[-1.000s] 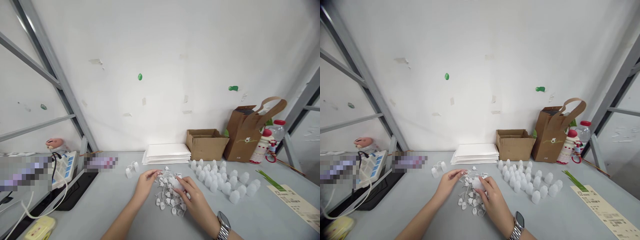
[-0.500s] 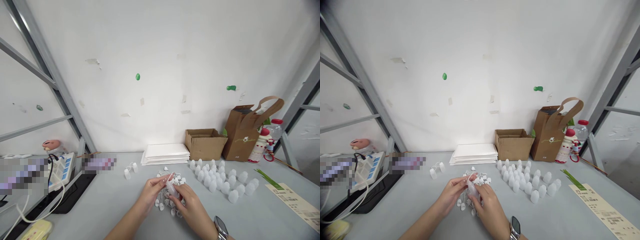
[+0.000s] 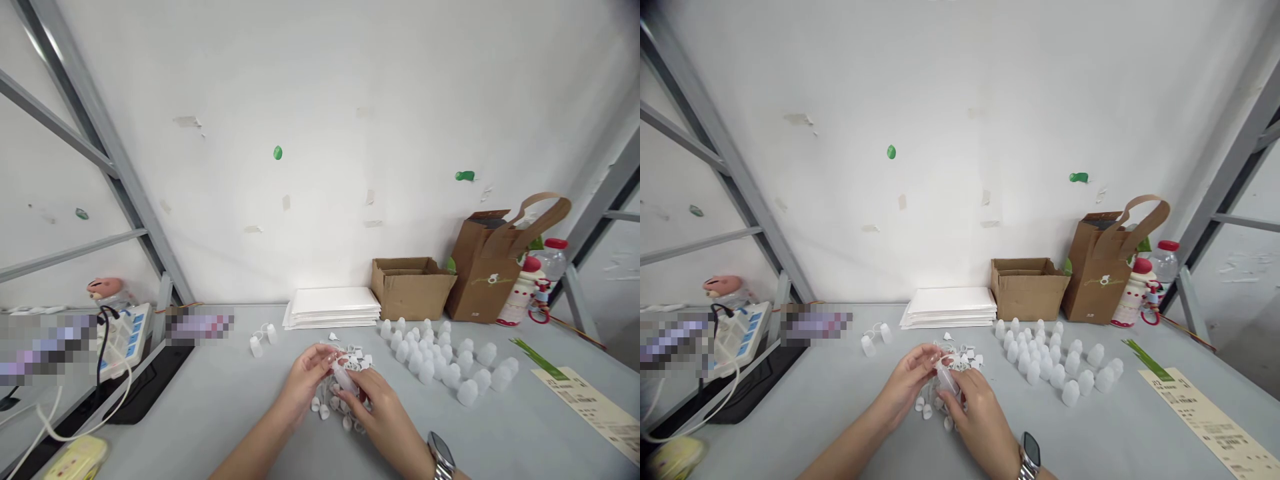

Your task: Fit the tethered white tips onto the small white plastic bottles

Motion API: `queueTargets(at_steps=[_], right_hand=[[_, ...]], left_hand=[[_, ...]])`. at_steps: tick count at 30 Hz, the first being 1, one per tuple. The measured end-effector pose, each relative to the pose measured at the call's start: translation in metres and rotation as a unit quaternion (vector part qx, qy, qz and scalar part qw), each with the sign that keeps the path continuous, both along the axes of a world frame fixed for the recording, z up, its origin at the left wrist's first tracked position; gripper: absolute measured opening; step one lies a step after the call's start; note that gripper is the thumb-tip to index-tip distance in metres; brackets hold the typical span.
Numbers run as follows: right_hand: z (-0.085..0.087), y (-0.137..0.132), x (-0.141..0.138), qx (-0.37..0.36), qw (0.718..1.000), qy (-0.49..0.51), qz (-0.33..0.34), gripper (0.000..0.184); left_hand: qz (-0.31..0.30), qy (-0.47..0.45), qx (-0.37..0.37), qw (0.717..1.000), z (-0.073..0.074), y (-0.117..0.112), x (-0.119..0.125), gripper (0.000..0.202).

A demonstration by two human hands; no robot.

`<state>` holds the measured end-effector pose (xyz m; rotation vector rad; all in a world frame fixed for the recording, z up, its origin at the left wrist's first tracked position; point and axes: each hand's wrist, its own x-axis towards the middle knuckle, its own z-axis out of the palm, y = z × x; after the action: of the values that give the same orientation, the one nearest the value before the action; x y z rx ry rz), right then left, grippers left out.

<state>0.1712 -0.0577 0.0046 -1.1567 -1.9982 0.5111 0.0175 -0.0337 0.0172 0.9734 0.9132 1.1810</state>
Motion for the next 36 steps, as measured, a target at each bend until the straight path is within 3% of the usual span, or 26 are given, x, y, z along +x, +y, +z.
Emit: queueTargets(at_steps=[14, 23, 30, 36], right_hand=[[-0.002, 0.002, 0.000, -0.033, 0.999, 0.012, -0.028, 0.022], [-0.002, 0.001, 0.000, -0.017, 0.999, 0.032, -0.029, 0.024], [-0.005, 0.002, 0.001, 0.069, 0.997, -0.005, -0.041, 0.013], [-0.006, 0.005, 0.001, 0.189, 0.978, -0.070, -0.053, 0.012]], left_hand=[[0.009, 0.055, 0.002, 0.998, 0.002, -0.001, 0.003, 0.033], [-0.059, 0.034, 0.031, 0.997, 0.007, -0.006, 0.000, 0.029], [-0.091, -0.001, 0.021, 0.996, 0.012, -0.011, 0.002, 0.031], [-0.066, -0.040, 0.015, 0.997, 0.010, -0.015, 0.009, 0.030]])
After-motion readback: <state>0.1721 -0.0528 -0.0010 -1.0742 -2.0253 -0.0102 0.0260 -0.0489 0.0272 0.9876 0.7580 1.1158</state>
